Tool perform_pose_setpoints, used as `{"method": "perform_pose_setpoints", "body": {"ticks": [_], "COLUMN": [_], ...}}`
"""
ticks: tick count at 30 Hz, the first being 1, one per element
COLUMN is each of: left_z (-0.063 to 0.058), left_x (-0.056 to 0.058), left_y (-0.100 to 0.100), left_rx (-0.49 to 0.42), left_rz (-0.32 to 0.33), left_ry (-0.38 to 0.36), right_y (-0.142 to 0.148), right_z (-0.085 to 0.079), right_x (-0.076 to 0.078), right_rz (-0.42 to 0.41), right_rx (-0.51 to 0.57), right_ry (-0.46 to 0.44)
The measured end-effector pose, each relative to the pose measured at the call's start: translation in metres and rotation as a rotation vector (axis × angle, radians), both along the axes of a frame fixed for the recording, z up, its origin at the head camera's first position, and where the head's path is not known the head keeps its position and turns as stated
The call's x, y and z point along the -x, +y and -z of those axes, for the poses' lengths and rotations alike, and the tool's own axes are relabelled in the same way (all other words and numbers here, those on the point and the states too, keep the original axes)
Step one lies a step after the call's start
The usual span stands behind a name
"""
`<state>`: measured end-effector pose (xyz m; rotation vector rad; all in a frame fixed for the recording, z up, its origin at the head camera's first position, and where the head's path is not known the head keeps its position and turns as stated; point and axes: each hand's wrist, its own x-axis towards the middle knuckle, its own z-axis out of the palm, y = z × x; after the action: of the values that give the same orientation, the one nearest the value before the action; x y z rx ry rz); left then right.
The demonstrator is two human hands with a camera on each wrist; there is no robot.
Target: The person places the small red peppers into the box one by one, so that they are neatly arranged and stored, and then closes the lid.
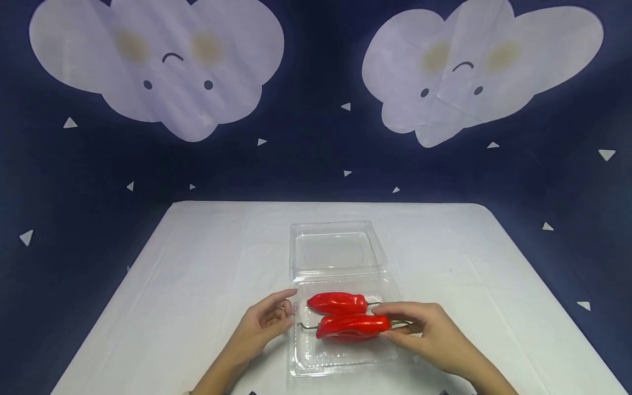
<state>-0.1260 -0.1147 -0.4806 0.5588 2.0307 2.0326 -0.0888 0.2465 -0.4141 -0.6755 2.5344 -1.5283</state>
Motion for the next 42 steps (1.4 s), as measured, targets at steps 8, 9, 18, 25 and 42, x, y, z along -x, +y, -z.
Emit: {"method": "perform_pose_setpoints", "body": {"ticks": [8,9,18,25,42], "left_z": [0.000,0.000,-0.002,-0.003,0.000], "left_x": [-0.001,-0.001,0.000,-0.002,-0.004], "left_y": [0.001,0.001,0.003,0.003,0.003], "left_rx": [0.008,0.011,0.024,0.030,0.043], "left_rz": [-0.005,-0.006,-0.006,-0.006,-0.025], "left_ry": [-0.002,-0.002,0.000,-0.008,-0.032], "right_y": [-0.008,-0.008,-0.013,-0.016,0.016], "right_z": [0.008,0.008,0.006,0.004,-0.015], "right_x": [-0.004,-0.004,-0.006,-0.008,0.020], "right_rz": [-0.049,-0.056,-0.095,-0.105,0.130], "right_rx": [-0.116,-0.127,-0.237,-0.258,-0.142], "right_ry": [-0.089,-0.096,-0.075,-0.067,0.128]}}
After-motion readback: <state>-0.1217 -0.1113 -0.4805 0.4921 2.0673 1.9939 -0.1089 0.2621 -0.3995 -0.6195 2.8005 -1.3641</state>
